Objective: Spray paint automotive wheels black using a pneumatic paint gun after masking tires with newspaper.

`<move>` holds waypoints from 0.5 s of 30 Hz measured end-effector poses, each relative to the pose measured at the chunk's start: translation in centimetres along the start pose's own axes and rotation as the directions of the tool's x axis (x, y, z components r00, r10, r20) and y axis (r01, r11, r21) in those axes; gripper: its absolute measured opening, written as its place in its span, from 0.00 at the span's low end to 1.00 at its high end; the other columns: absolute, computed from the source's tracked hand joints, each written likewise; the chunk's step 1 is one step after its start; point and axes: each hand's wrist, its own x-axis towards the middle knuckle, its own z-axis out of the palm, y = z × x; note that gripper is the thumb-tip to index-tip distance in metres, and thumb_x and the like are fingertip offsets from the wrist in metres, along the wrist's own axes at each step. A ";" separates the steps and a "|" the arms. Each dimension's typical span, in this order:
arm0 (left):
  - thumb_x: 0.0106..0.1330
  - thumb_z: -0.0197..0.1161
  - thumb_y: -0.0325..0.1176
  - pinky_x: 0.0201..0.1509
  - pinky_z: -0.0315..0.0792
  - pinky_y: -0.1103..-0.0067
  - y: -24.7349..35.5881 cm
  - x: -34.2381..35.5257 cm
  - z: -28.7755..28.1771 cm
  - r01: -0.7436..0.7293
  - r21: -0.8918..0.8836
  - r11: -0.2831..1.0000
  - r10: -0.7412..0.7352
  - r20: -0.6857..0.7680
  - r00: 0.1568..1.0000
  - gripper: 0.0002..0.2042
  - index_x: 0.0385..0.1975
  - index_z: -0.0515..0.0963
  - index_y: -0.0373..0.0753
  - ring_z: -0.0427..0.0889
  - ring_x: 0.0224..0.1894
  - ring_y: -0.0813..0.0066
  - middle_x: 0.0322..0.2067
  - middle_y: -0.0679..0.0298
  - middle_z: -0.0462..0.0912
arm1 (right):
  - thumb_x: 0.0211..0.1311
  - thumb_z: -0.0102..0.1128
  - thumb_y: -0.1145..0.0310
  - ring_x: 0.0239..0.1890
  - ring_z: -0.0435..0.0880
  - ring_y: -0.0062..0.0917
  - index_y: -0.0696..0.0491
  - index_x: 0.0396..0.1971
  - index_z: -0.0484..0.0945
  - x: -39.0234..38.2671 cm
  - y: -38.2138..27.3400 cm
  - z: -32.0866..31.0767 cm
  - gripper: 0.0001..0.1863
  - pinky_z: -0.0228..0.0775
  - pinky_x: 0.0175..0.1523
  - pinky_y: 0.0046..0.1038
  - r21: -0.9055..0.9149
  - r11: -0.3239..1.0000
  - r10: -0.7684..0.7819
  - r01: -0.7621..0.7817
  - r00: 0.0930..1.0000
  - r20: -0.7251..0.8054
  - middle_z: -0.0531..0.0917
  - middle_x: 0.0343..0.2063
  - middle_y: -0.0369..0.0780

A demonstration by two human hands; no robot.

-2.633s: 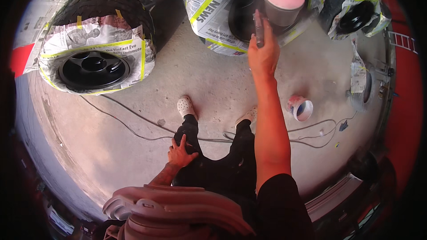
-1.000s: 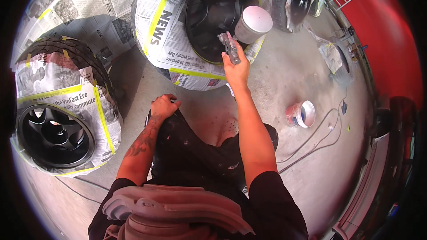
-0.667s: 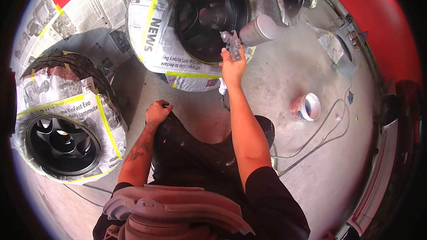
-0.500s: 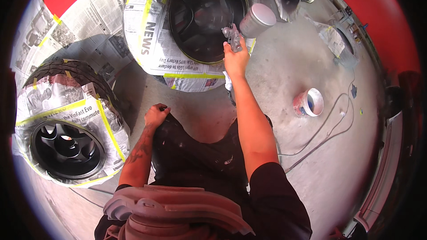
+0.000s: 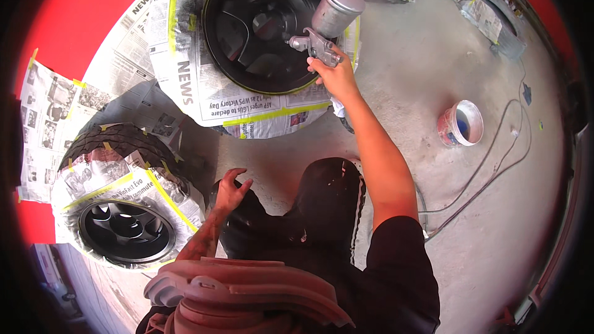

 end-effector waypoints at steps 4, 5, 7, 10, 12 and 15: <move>0.55 0.70 0.41 0.70 0.55 0.55 13.4 -0.3 2.0 -0.515 -0.070 0.854 0.519 0.088 0.850 0.25 0.54 0.76 0.42 0.69 0.63 0.55 0.57 0.56 0.73 | 0.57 0.67 0.68 0.32 0.85 0.20 0.57 0.46 0.78 3.4 -0.8 -2.2 0.17 0.75 0.26 0.22 -0.250 0.947 -0.245 0.204 0.958 -0.146 0.84 0.33 0.38; 0.56 0.70 0.41 0.71 0.51 0.52 16.2 -0.2 2.5 -0.593 -0.112 0.798 0.603 0.117 0.789 0.26 0.55 0.75 0.44 0.67 0.65 0.56 0.57 0.57 0.72 | 0.56 0.66 0.69 0.32 0.85 0.22 0.57 0.51 0.76 4.4 -2.2 -2.4 0.22 0.77 0.27 0.25 -0.244 0.966 -0.121 0.086 0.984 -0.130 0.85 0.33 0.39; 0.56 0.68 0.44 0.72 0.49 0.51 20.3 0.6 4.1 -0.696 -0.138 0.705 0.709 0.121 0.695 0.25 0.54 0.76 0.46 0.64 0.67 0.57 0.58 0.58 0.70 | 0.55 0.65 0.70 0.32 0.85 0.23 0.57 0.56 0.74 6.4 -4.5 -2.9 0.26 0.78 0.29 0.27 -0.237 0.971 0.012 -0.039 0.994 -0.113 0.85 0.33 0.41; 0.56 0.67 0.47 0.71 0.50 0.51 22.4 1.9 5.8 -0.771 -0.149 0.620 0.783 0.179 0.595 0.25 0.54 0.76 0.48 0.63 0.67 0.57 0.59 0.59 0.70 | 0.55 0.65 0.70 0.32 0.84 0.24 0.60 0.51 0.76 9.9 -7.1 -2.4 0.23 0.78 0.31 0.30 -0.188 0.981 0.046 -0.048 0.999 -0.011 0.85 0.32 0.42; 0.55 0.67 0.48 0.71 0.51 0.52 22.8 2.2 6.3 -0.773 -0.164 0.612 0.789 0.181 0.587 0.25 0.53 0.77 0.48 0.64 0.67 0.56 0.59 0.60 0.70 | 0.53 0.67 0.66 0.31 0.85 0.24 0.59 0.41 0.78 12.1 -8.3 -1.6 0.17 0.76 0.31 0.27 -0.169 0.982 0.115 -0.082 0.973 0.198 0.84 0.31 0.37; 0.53 0.67 0.49 0.70 0.53 0.52 23.1 2.6 6.9 -0.785 -0.199 0.586 0.810 0.160 0.564 0.26 0.53 0.78 0.49 0.65 0.66 0.56 0.59 0.61 0.71 | 0.54 0.64 0.78 0.30 0.85 0.31 0.62 0.41 0.80 15.4 -9.5 -0.6 0.13 0.78 0.33 0.33 -0.147 0.965 0.250 -0.216 0.926 0.284 0.84 0.30 0.47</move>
